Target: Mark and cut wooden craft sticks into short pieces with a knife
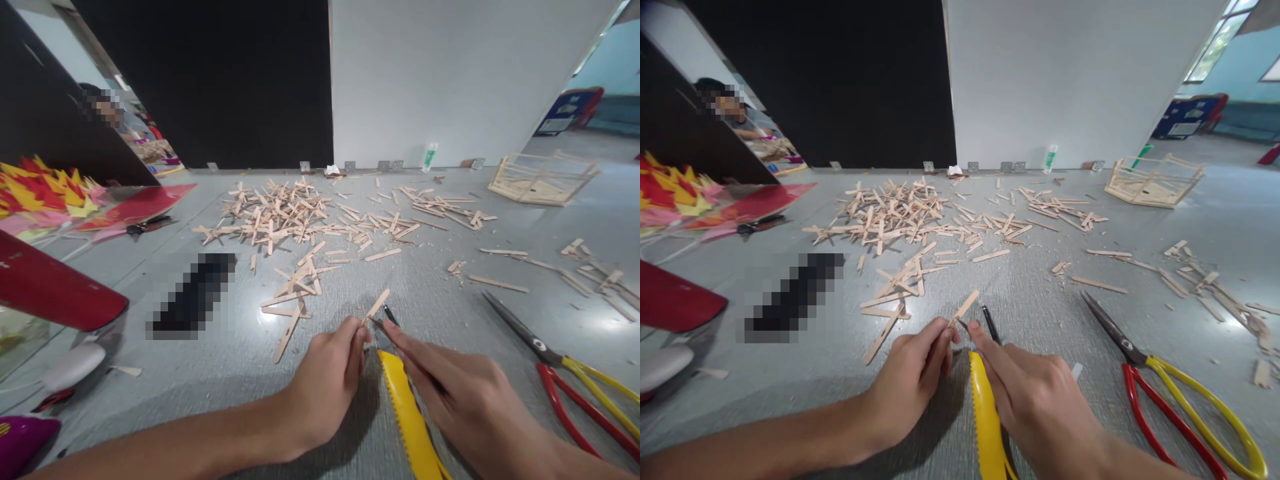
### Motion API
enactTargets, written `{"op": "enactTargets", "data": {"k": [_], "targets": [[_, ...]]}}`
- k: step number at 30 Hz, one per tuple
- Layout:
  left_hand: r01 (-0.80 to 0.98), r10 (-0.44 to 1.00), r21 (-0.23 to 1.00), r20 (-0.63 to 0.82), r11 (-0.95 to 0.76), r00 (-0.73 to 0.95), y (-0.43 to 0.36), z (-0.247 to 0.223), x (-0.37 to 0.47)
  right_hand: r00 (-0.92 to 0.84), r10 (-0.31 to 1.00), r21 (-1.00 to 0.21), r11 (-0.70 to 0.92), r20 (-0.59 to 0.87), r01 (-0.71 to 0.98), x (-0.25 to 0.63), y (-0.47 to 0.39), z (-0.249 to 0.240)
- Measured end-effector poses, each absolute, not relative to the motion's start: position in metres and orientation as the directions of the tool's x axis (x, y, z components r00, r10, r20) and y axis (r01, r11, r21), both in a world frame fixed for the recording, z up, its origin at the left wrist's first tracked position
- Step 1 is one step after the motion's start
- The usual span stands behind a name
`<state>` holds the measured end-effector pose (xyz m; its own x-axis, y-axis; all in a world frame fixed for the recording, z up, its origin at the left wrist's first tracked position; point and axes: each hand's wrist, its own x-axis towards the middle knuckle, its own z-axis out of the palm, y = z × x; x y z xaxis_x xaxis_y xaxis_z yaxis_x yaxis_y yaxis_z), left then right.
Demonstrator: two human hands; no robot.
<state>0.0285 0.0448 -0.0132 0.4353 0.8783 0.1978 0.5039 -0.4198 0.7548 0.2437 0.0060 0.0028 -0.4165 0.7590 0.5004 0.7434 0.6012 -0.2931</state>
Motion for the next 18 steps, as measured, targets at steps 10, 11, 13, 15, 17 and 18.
{"op": "enactTargets", "data": {"k": [10,11,13,15,17,18], "targets": [[0.580,0.336,-0.094,0.736,-0.809,0.588,0.060,-0.004,0.019,-0.641,0.556,0.173,0.668,0.530,0.723,0.247,0.005,0.017],[0.578,0.289,-0.149,0.750,-0.802,0.594,0.061,-0.001,0.018,-0.641,0.537,0.206,0.657,0.548,0.726,0.247,0.004,0.017],[0.578,0.224,-0.223,0.768,-0.785,0.600,0.060,0.003,0.018,-0.643,0.494,0.254,0.642,0.585,0.724,0.249,0.001,0.013],[0.578,0.193,-0.249,0.780,-0.777,0.595,0.059,0.006,0.018,-0.657,0.435,0.293,0.648,0.615,0.703,0.253,-0.001,0.007],[0.574,0.188,-0.240,0.788,-0.783,0.586,0.057,0.008,0.019,-0.677,0.381,0.311,0.675,0.630,0.669,0.256,-0.002,0.001],[0.573,0.189,-0.231,0.793,-0.787,0.579,0.056,0.009,0.019,-0.681,0.359,0.313,0.687,0.639,0.656,0.257,-0.002,-0.002]]}}
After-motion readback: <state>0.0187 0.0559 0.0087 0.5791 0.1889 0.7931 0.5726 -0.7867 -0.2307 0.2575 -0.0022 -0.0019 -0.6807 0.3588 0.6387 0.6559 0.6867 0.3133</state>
